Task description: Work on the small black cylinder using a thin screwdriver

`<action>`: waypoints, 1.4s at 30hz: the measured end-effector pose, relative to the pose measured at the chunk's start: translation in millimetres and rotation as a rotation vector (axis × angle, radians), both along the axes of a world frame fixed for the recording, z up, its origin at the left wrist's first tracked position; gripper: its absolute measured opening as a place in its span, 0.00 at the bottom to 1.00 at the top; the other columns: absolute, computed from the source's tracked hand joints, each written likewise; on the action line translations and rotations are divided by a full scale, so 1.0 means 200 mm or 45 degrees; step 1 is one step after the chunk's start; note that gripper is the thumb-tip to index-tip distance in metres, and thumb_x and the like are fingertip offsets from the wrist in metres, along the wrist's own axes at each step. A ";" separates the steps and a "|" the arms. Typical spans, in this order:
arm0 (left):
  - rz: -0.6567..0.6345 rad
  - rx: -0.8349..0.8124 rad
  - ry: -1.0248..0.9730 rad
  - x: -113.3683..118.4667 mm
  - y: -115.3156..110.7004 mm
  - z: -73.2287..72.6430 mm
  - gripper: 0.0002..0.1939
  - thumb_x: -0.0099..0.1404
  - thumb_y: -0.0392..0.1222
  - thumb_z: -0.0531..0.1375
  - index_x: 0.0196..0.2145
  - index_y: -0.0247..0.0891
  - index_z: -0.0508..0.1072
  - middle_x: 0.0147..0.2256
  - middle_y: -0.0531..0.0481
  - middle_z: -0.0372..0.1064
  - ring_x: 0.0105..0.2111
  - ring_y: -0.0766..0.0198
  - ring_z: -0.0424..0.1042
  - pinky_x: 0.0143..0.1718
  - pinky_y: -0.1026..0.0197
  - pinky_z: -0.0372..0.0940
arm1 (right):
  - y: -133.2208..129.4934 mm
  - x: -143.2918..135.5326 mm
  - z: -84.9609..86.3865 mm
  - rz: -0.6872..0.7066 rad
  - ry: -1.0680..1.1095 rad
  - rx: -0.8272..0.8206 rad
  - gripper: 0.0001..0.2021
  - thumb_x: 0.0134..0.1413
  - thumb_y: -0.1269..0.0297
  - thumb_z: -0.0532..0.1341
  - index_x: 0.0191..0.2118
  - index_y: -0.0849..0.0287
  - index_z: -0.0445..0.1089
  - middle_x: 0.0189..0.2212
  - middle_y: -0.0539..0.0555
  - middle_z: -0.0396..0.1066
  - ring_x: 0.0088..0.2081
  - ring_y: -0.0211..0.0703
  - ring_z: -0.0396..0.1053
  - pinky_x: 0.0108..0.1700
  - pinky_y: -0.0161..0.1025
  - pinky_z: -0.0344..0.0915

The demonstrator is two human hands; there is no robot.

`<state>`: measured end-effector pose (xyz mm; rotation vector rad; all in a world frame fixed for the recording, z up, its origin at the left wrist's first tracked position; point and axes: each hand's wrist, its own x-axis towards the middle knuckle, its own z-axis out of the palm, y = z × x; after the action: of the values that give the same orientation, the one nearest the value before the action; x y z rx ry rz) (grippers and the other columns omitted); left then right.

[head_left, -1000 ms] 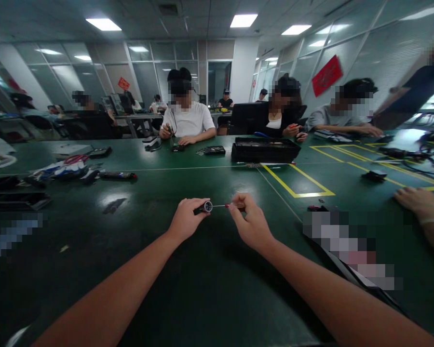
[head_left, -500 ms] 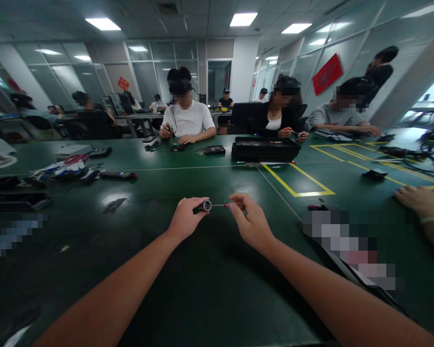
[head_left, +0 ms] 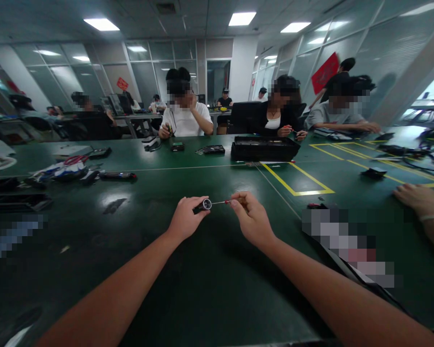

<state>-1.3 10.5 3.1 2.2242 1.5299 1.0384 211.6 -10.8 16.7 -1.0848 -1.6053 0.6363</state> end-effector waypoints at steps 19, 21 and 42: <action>-0.018 0.023 0.047 -0.01 0.00 0.01 0.19 0.64 0.40 0.65 0.53 0.46 0.75 0.52 0.48 0.74 0.53 0.52 0.70 0.64 0.36 0.49 | 0.07 0.01 -0.05 -0.164 0.423 -0.188 0.14 0.65 0.50 0.55 0.40 0.55 0.67 0.32 0.52 0.72 0.32 0.42 0.70 0.37 0.42 0.69; -0.031 0.027 0.037 -0.01 0.00 0.01 0.19 0.64 0.40 0.65 0.53 0.45 0.75 0.51 0.48 0.74 0.52 0.52 0.70 0.63 0.38 0.52 | 0.07 0.01 -0.03 -0.205 0.418 -0.168 0.14 0.65 0.50 0.54 0.40 0.55 0.66 0.32 0.52 0.72 0.33 0.42 0.70 0.38 0.43 0.69; -0.051 0.064 0.069 0.01 -0.01 0.01 0.19 0.63 0.40 0.67 0.52 0.45 0.75 0.48 0.49 0.75 0.48 0.53 0.71 0.56 0.45 0.60 | 0.01 0.01 0.00 -0.176 0.077 0.028 0.09 0.67 0.56 0.53 0.41 0.54 0.66 0.34 0.53 0.72 0.36 0.45 0.69 0.41 0.45 0.65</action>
<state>0.1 7.5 4.6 2.3253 1.4901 1.0241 213.8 -8.9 16.7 -1.1387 -1.4689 0.5530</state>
